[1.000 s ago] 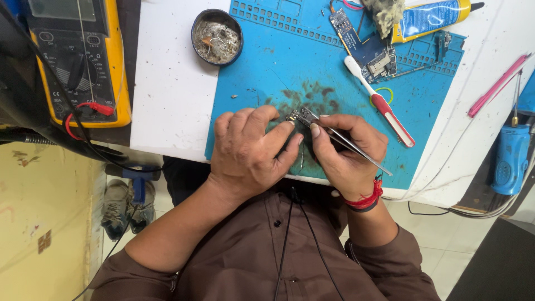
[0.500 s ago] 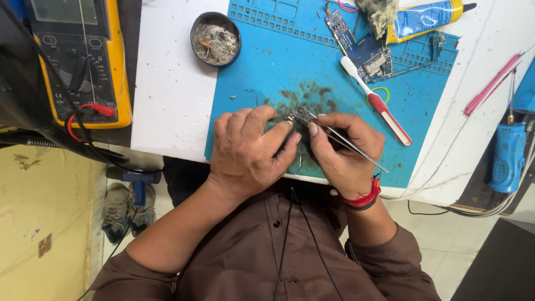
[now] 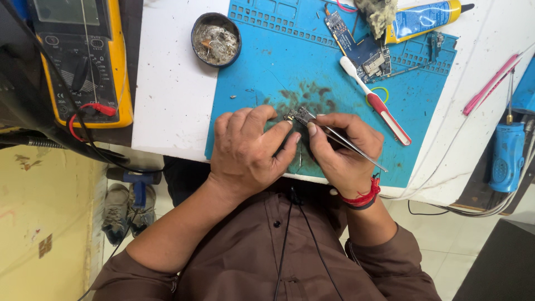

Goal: The person uses a hot air gun, tweezers, a magnifying glass, and a pink tool to work on a small circuit board placed on a blue mat. They heat, scrape, and inspect the board repeatedly while handling small components.

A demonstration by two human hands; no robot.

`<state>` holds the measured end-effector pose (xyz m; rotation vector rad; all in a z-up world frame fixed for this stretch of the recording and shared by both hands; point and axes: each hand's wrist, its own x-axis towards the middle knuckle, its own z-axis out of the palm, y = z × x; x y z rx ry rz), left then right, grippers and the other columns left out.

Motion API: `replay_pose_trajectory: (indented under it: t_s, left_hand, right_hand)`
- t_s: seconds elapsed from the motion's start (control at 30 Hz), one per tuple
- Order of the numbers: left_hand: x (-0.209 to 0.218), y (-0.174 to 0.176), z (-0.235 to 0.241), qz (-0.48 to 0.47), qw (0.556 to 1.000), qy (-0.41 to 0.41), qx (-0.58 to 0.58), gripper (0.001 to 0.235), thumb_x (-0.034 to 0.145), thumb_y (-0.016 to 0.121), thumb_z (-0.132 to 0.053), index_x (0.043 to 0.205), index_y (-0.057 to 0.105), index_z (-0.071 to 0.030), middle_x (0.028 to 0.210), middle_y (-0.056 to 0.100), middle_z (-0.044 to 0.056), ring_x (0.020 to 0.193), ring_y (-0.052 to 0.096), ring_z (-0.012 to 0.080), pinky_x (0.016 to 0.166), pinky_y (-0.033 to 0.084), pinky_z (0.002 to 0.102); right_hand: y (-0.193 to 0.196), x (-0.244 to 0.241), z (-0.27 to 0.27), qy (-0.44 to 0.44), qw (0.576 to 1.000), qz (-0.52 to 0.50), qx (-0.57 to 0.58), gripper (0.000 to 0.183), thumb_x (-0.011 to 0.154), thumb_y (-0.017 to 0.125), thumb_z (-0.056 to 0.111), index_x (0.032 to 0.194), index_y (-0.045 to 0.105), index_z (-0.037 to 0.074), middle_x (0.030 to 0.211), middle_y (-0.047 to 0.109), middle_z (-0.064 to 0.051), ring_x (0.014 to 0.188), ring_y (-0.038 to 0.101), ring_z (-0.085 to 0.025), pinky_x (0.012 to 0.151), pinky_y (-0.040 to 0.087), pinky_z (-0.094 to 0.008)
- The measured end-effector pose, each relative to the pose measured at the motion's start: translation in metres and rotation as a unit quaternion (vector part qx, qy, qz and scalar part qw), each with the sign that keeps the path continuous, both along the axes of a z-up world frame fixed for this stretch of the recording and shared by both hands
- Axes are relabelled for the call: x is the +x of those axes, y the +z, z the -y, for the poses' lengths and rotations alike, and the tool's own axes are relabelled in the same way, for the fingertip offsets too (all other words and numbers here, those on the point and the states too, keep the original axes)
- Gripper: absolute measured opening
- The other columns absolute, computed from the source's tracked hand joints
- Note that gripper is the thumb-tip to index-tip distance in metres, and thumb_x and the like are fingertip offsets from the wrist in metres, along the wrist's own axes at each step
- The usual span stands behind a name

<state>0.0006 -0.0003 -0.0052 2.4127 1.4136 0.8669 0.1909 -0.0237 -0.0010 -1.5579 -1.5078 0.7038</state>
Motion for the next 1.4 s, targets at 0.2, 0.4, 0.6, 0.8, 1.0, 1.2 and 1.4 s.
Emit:
replay_pose_trajectory:
  t_s: [0.2,0.4,0.6,0.8,1.0,1.2,1.4]
  left_hand:
    - [0.0,0.0,0.0,0.001,1.0,0.0,0.006,0.021,0.096,0.076,-0.034,0.103,0.077,-0.014,0.113,0.063,0.004,0.103,0.059,0.0215,0.092,0.038,0.04]
    - [0.0,0.0,0.0,0.003,1.0,-0.002,0.006,0.022,0.096,0.076,-0.034,0.103,0.077,-0.013,0.113,0.063,0.005,0.103,0.059,0.0218,0.091,0.039,0.04]
    - [0.001,0.0,0.0,0.008,1.0,-0.002,0.002,0.021,0.095,0.077,-0.033,0.103,0.077,-0.013,0.113,0.064,0.005,0.103,0.059,0.0223,0.091,0.039,0.04]
    - [0.001,0.0,-0.001,0.01,1.0,-0.007,0.005,0.022,0.095,0.077,-0.033,0.104,0.077,-0.013,0.114,0.064,0.005,0.104,0.06,0.0223,0.092,0.039,0.04]
    - [-0.004,-0.004,0.003,0.044,0.998,-0.028,0.025,0.022,0.096,0.079,-0.029,0.11,0.075,-0.013,0.119,0.062,0.003,0.11,0.058,0.0222,0.098,0.038,0.041]
    - [-0.011,-0.007,0.007,0.087,0.993,-0.068,0.045,0.021,0.094,0.083,-0.023,0.112,0.075,-0.016,0.127,0.061,0.001,0.117,0.056,0.0217,0.101,0.038,0.041]
    - [-0.012,-0.007,0.005,0.113,0.991,-0.059,0.048,0.023,0.09,0.084,-0.037,0.09,0.073,-0.016,0.126,0.066,0.003,0.112,0.058,0.0227,0.098,0.038,0.041]
  right_hand:
    - [0.001,-0.001,-0.001,0.0,1.0,-0.004,-0.001,0.013,0.093,0.079,0.0,0.102,0.07,-0.002,0.086,0.073,-0.003,0.07,0.064,-0.005,0.063,0.049,-0.02]
    - [0.0,0.0,0.0,-0.002,1.0,-0.011,-0.006,0.013,0.093,0.079,0.0,0.102,0.07,-0.002,0.085,0.073,-0.003,0.069,0.063,-0.004,0.062,0.049,-0.02]
    - [0.002,-0.001,-0.002,-0.002,1.0,-0.016,-0.009,0.012,0.094,0.078,-0.001,0.103,0.07,-0.002,0.083,0.072,-0.002,0.068,0.062,-0.004,0.061,0.048,-0.02]
    - [-0.006,0.003,0.003,-0.007,0.999,-0.027,0.019,0.014,0.096,0.077,-0.002,0.107,0.068,-0.003,0.091,0.074,-0.005,0.077,0.066,-0.005,0.069,0.052,-0.021]
    - [-0.013,0.007,0.008,-0.01,0.994,-0.106,0.02,0.019,0.096,0.075,-0.004,0.11,0.062,-0.002,0.094,0.071,-0.004,0.079,0.064,-0.006,0.07,0.051,-0.021]
    - [-0.009,0.007,0.01,0.083,0.974,-0.213,0.004,0.022,0.092,0.075,-0.002,0.107,0.058,0.0,0.097,0.069,-0.004,0.083,0.063,-0.007,0.073,0.051,-0.021]
    - [0.003,0.032,0.006,0.113,0.974,-0.19,0.054,0.014,0.102,0.066,0.012,0.101,0.065,-0.001,0.087,0.069,-0.005,0.078,0.067,-0.011,0.075,0.056,-0.027]
